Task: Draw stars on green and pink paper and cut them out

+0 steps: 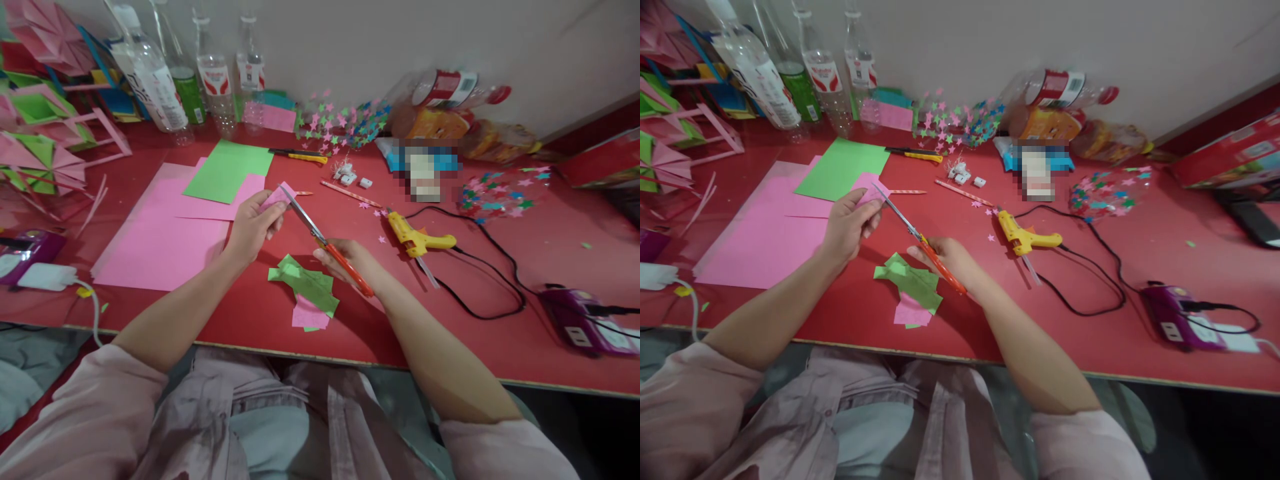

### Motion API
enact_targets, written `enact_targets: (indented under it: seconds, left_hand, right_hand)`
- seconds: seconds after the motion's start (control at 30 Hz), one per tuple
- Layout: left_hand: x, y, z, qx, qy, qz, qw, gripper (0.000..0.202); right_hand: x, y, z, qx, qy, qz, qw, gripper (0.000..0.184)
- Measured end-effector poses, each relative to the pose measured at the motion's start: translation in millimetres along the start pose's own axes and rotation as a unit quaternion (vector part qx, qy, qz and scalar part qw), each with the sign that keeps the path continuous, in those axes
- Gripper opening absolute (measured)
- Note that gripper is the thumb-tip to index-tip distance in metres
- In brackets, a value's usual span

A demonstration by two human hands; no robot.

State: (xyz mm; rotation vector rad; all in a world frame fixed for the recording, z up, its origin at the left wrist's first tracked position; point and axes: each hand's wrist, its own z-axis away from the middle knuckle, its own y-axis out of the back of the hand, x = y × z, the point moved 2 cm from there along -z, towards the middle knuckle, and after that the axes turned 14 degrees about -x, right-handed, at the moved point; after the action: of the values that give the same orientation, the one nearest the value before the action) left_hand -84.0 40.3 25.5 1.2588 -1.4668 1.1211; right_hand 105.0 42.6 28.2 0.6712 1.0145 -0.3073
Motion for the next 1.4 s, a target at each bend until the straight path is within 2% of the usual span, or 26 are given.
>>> enact_targets:
  seconds: [0.2,0.43,0.7,0.9,1.07,1.17,1.4]
  left_hand:
    - [1,3.0,-1,-0.032,-0.001,-0.018,0.999,0.02]
    - [1,9.8,-6,0.009,-0.06,-0.051,0.997,0.015]
    - [0,0.3,-6,-0.017,-0.025,0.022,0.999,0.012]
    - [2,-1.1,-4,-0.037,-0.009,0.025,0.999,0.011]
    - [1,-0.9,-2,-0.067,-0.017,0.036,0.997,0.022]
    - [0,-0.3,-2,-0.066,-0.027,0.035,0.997,0.028]
    - [0,0.9,-1,-0.041,-0.031,-0.016,0.999,0.029]
  right_hand:
    - [4,7,-4,0.008,-0.022,0.039,0.999,0.054]
    - [3,10,-1,0.022,-0.015,0.049,0.998,0.055]
    - [-4,9,6,-0.001,-0.004,-0.006,1.0,0.05]
    - [0,6,5,-0.035,0.01,-0.069,0.997,0.047]
    - [4,5,5,-0.073,0.032,-0.084,0.993,0.045]
    - [5,3,5,-0.08,0.037,-0.094,0.992,0.045]
    - [6,-1,3,-0.084,0.044,-0.1,0.99,0.045]
